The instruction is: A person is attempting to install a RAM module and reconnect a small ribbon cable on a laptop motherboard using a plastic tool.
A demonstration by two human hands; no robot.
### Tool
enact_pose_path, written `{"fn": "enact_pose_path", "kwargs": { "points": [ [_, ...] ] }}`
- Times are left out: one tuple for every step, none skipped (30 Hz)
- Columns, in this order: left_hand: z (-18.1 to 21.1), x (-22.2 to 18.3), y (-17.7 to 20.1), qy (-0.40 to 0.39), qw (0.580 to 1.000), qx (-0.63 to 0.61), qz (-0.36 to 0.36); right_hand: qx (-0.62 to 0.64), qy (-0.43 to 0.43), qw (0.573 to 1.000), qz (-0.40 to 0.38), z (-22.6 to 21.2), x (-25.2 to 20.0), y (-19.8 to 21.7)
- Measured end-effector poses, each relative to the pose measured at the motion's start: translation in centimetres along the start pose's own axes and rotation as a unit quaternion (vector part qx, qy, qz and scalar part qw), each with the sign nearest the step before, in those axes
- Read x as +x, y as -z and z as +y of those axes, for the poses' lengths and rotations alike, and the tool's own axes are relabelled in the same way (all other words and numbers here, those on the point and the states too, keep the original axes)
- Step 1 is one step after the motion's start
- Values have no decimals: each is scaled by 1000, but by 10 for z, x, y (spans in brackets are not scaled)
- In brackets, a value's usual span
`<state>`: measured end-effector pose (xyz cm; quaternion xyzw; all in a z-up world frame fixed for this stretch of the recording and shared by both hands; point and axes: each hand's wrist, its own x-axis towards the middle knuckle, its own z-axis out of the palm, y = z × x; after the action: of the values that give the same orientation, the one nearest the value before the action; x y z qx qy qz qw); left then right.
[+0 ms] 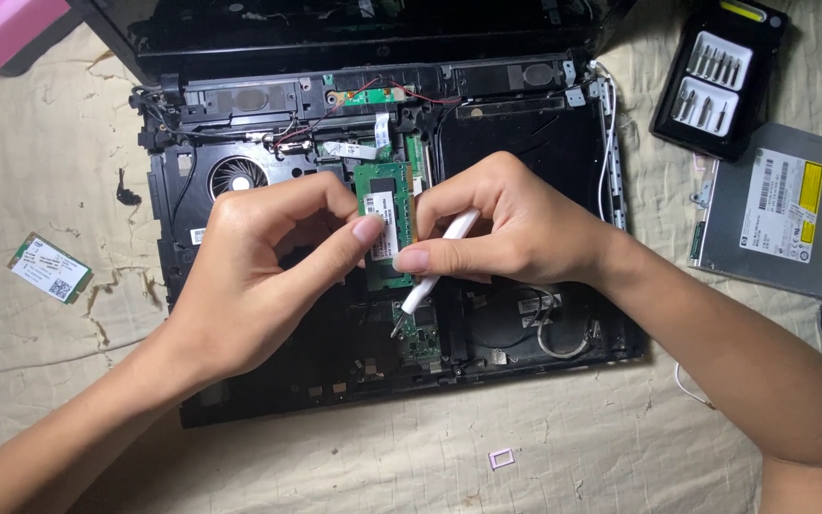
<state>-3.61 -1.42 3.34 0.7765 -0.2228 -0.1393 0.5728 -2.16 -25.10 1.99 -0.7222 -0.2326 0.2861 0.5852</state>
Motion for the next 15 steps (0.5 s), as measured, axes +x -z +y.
{"fn": "enact_pose_path", "kwargs": {
  "points": [
    [0, 0, 0, 8, 1000, -10, -3, -6, 4, 1000, 2, 0, 0, 0],
    [0, 0, -1, 15, 1000, -20, -5, -12, 8, 1000, 4, 0, 0, 0],
    [1, 0, -1, 15, 1000, -20, -5, -12, 8, 1000, 4, 1, 0, 0],
    [1, 0, 0, 11, 1000, -19, -6, -10, 5, 1000, 5, 1, 0, 0],
    [2, 0, 0, 7, 1000, -17, -6, -7, 1, 1000, 5, 1, 0, 0],
    [1, 0, 0, 7, 1000, -17, -6, -7, 1, 1000, 5, 1, 0, 0],
    [0, 0, 0, 6, 1000, -10, -5, -8, 3, 1000, 4, 1, 0, 0],
    [0, 0, 0, 3, 1000, -4, -5, -10, 4, 1000, 3, 1, 0, 0],
    [0, 0, 0, 3, 1000, -4, -5, -11, 4, 1000, 3, 1, 0, 0],
    [0, 0, 0, 1, 1000, 5, -2, -9, 3, 1000, 4, 1, 0, 0],
    [1, 0, 0, -1, 1000, 13, 0, -6, 1, 1000, 5, 1, 0, 0],
    [0, 0, 0, -1, 1000, 13, 0, -6, 2, 1000, 5, 1, 0, 0],
    [0, 0, 0, 2, 1000, 17, 0, -10, 3, 1000, 3, 1, 0, 0],
    [-1, 0, 0, 5, 1000, 21, 0, -13, 4, 1000, 1, 1, 0, 0],
    [0, 0, 0, 5, 1000, 21, 0, -13, 4, 1000, 1, 1, 0, 0]
  ]
}}
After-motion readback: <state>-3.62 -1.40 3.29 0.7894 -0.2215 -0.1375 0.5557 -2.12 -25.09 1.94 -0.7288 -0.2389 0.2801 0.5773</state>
